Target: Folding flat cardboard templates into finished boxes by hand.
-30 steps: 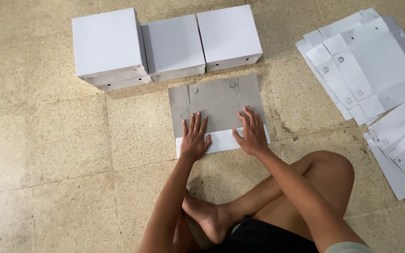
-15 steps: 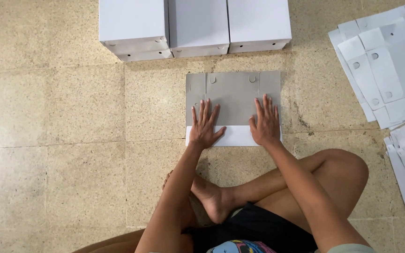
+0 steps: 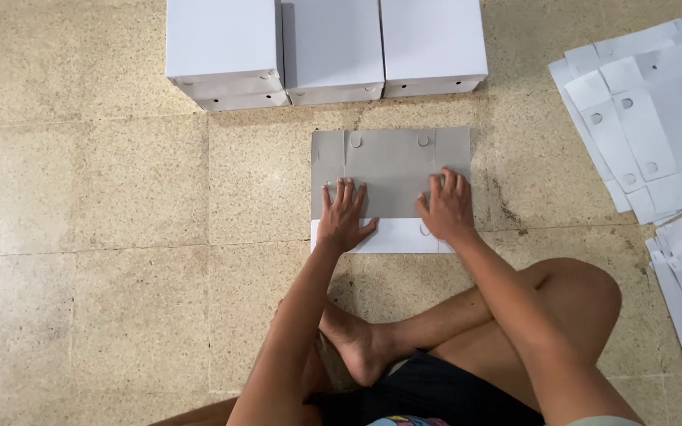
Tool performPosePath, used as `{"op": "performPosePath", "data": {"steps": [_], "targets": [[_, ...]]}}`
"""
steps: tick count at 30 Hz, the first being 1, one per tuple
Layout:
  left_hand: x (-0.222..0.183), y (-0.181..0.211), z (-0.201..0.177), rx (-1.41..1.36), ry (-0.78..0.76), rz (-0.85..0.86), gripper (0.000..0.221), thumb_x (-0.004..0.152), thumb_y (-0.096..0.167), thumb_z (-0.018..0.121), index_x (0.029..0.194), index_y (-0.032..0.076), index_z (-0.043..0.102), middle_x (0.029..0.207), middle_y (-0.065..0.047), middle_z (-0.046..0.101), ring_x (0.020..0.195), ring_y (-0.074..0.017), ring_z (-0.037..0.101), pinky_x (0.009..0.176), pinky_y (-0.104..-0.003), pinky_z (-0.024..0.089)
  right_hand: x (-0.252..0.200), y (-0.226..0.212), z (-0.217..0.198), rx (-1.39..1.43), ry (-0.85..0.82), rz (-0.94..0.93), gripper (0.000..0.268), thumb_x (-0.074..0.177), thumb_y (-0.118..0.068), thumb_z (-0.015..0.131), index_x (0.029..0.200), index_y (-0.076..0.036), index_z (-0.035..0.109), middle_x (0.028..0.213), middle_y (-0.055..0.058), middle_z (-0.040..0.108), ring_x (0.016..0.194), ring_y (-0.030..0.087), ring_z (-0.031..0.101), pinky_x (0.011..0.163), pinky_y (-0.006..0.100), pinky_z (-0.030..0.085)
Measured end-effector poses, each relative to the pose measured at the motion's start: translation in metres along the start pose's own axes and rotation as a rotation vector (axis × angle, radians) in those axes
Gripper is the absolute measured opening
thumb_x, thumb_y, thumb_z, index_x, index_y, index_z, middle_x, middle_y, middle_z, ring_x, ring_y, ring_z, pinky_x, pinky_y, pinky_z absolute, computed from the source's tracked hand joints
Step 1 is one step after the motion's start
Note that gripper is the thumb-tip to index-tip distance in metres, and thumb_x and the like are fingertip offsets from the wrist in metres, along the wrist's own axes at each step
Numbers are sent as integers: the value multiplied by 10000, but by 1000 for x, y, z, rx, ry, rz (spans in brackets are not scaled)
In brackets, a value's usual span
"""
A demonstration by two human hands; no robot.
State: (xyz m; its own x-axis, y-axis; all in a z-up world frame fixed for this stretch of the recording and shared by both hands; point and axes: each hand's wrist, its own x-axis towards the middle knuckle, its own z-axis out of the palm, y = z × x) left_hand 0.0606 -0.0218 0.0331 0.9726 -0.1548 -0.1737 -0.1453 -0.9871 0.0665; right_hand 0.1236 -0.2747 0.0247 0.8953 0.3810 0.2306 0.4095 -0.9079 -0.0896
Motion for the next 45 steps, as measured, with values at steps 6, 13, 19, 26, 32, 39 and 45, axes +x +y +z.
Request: {"op": "performPosePath", "data": {"steps": [6,13,19,26,32,39,45], "targets": [[-10,-4,-4,-134,-1,-52,796,931,683,350,1584,233,281,1616,-107,277,1541,-309,200,1248,-581,92,-4,-16,-24,278,-54,100,562,929,-225,594,1434,-50,418,1485,205,339,1369,450,359,1117,560,313],[-7,-2,-7,-158,3,-63,827,930,658,307,1627,230,186,1694,-142,147,1577,-328,87,1246,-583,33,-1,-15,-27,207,-55,99,562,964,-269,552,1461,-18,478,1502,229,421,1401,456,404,1142,577,287],[1,-13,-9,-158,-19,-7,730,976,600,302,1610,240,271,1659,-152,255,1542,-335,247,1228,-575,218,26,35,5,212,-30,89,100,1051,-222,580,1104,-169,646,1034,28,561,988,318,618,814,418,478],[79,-82,34,-149,-208,-9,510,874,265,730,1291,533,612,1081,55,753,992,-248,735,876,-412,607,73,69,-46,366,-594,70,488,836,-62,761,1291,-224,690,1269,64,648,1237,351,603,971,496,508],[65,-58,-14,-158,155,237,370,743,-64,709,1023,172,658,1036,17,669,983,-182,634,924,-357,477,98,62,-40,0,-643,42,1120,619,-126,939,1570,-112,349,1428,160,427,1089,363,584,916,519,518],[104,-62,-9,160,2,15,1366,540,107,909,1600,138,49,1597,-297,211,1482,-473,153,1141,-720,247,122,64,-36,-4,-519,-87,1370,280,-266,1048,1498,-57,457,1304,158,577,1147,350,569,1030,478,403],[96,-69,-23,172,120,-1,1616,244,497,1002,1586,152,171,1339,-174,460,1279,-377,410,1145,-705,228,100,75,-33,-117,-301,-88,1166,309,-445,973,1357,-96,598,1064,96,621,985,276,568,920,422,396]]}}
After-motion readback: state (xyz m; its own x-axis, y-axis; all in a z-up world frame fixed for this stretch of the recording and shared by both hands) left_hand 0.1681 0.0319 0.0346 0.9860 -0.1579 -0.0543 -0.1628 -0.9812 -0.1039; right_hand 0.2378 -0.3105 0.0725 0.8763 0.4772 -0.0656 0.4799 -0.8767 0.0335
